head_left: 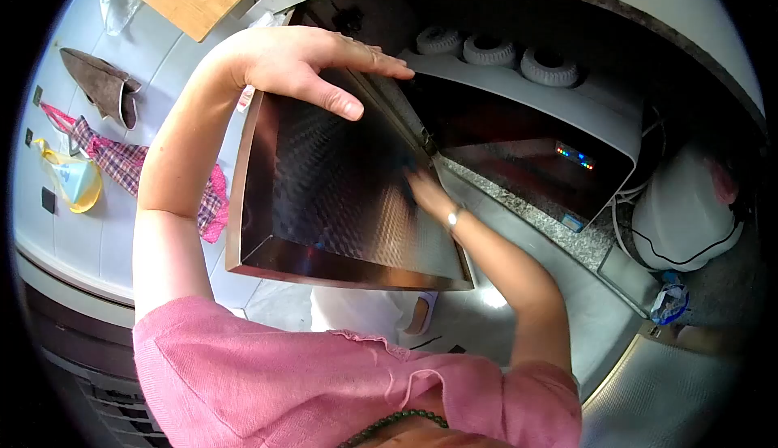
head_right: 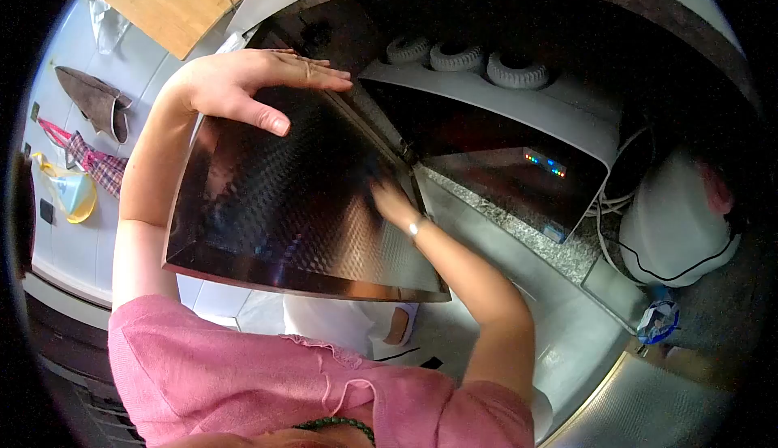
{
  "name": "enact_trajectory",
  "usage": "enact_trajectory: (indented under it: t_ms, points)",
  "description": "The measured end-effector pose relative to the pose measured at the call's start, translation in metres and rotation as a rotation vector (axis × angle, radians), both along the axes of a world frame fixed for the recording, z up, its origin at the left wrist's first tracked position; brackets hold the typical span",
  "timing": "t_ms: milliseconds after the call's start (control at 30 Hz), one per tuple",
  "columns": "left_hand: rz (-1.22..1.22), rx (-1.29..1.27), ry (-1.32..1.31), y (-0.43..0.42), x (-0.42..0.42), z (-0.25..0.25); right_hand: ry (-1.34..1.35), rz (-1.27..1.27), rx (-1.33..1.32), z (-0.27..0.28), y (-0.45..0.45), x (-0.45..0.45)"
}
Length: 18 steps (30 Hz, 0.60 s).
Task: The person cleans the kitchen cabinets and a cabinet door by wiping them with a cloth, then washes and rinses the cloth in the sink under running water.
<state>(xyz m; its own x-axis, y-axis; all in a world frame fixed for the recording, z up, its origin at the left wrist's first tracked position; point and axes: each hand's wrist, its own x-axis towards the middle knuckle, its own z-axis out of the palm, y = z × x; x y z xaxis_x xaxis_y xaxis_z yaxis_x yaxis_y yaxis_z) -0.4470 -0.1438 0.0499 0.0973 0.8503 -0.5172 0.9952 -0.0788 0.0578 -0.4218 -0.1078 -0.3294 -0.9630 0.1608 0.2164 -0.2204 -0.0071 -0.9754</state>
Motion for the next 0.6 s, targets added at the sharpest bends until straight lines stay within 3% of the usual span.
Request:
enact_trajectory:
  t_ms: [67,100,133,167,233,267,333,400,433,467,533,600]
  points:
    - [0.038,-0.060,0.009,0.001,0.001,0.000,0.301,-0.145,0.008,0.066,0.003,-0.028]
    - [0.035,-0.066,0.001,0.003,0.002,0.000,0.475,-0.312,0.175,0.099,0.008,-0.038]
    - [0.060,-0.047,0.003,0.003,0.003,0.000,0.711,-0.279,0.088,0.138,0.017,-0.041]
    - [0.088,-0.026,0.006,0.003,0.003,0.000,0.705,-0.276,0.086,0.134,0.020,-0.070]
    - [0.047,0.008,-0.032,0.006,0.002,-0.002,0.681,-0.155,-0.229,0.117,0.021,-0.112]
    - [0.085,-0.004,-0.067,0.008,0.001,-0.002,0.628,-0.206,-0.246,0.101,0.025,-0.106]
    - [0.158,-0.013,-0.179,0.012,0.004,-0.001,0.548,-0.319,-0.188,0.014,0.020,-0.131]
    - [0.132,0.002,-0.163,0.012,0.002,-0.001,0.217,-0.208,-0.174,-0.067,0.025,-0.105]
    - [0.102,0.015,-0.140,0.012,0.000,-0.002,-0.021,-0.224,-0.318,-0.074,0.020,-0.065]
    - [0.080,0.029,-0.151,0.012,0.000,-0.003,-0.253,-0.125,0.035,-0.143,0.027,-0.071]
    - [0.058,0.040,-0.132,0.009,0.002,-0.002,-0.478,-0.031,0.394,-0.157,0.038,-0.071]
    - [0.050,0.043,-0.108,0.010,0.003,0.000,-0.394,-0.113,0.307,-0.139,0.038,-0.073]
